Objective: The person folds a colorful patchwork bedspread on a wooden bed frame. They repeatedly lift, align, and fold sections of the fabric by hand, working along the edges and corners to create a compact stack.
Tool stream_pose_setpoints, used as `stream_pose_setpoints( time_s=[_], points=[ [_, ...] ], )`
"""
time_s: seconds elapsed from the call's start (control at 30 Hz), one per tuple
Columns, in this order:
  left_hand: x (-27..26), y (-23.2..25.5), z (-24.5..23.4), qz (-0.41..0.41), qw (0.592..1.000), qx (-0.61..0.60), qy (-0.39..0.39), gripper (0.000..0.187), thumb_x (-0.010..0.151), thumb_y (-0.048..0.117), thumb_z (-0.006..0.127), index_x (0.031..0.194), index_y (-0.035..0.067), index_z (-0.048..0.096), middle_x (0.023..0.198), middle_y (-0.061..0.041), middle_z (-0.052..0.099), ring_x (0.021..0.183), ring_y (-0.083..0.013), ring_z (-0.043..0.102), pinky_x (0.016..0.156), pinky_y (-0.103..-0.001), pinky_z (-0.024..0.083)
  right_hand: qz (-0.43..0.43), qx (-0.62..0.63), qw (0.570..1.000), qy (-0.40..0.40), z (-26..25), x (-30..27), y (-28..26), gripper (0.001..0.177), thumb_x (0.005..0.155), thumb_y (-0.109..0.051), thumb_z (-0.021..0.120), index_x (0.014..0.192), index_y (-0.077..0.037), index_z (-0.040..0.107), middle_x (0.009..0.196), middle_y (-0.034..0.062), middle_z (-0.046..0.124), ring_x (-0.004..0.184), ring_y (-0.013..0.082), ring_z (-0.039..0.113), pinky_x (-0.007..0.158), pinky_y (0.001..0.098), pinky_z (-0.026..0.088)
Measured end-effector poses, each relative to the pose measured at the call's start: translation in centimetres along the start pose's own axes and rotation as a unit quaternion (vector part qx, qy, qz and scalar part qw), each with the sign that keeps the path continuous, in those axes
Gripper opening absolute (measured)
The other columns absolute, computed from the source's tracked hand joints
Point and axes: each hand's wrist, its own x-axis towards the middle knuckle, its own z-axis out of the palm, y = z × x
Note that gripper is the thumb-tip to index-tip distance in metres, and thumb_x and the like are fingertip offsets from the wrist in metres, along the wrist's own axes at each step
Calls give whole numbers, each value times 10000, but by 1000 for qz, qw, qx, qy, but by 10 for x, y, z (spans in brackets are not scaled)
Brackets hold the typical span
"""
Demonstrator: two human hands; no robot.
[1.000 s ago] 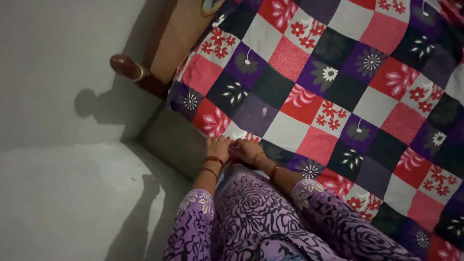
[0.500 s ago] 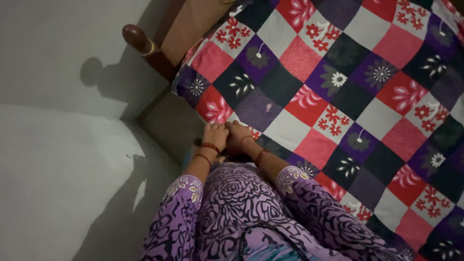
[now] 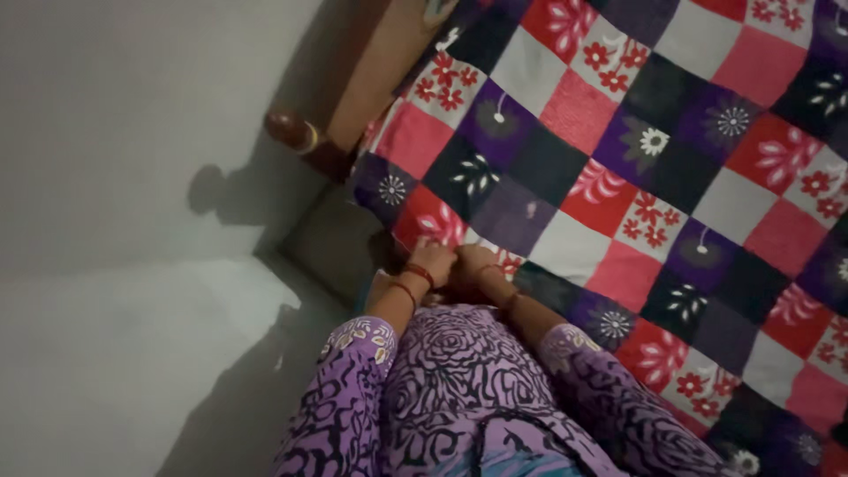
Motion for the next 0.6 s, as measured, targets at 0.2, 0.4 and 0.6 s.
stream_pose_setpoints(
  time_s=[0.2,0.4,0.6],
  points=[
    [-16,-82,2,-24,998,-57,-17,235,920,297,631,1107,220,752,1221,-79,692,1183,-329,616,1014,-607,403,71,-8,996,-52,6,24,-21,631,712,-622,749,1044,-85,745,1095,206,709,1057,367,690,931,448,537],
    [9,-124,10,-10,994,-21,-110,358,913,316,643,1259,241,701,1464,-66,543,1375,-309,498,1078,-598,398,97,-11,993,-62,33,46,-16,732,736,-743,704,944,-46,779,1022,227,738,1031,368,711,918,444,551],
    [39,-120,25,102,991,38,-78,443,953,259,532,1382,323,621,1672,10,200,1503,-347,254,1075,-662,332,205,95,974,21,96,62,15,589,709,-640,752,882,-77,783,937,203,743,931,361,725,824,461,556]
  ],
)
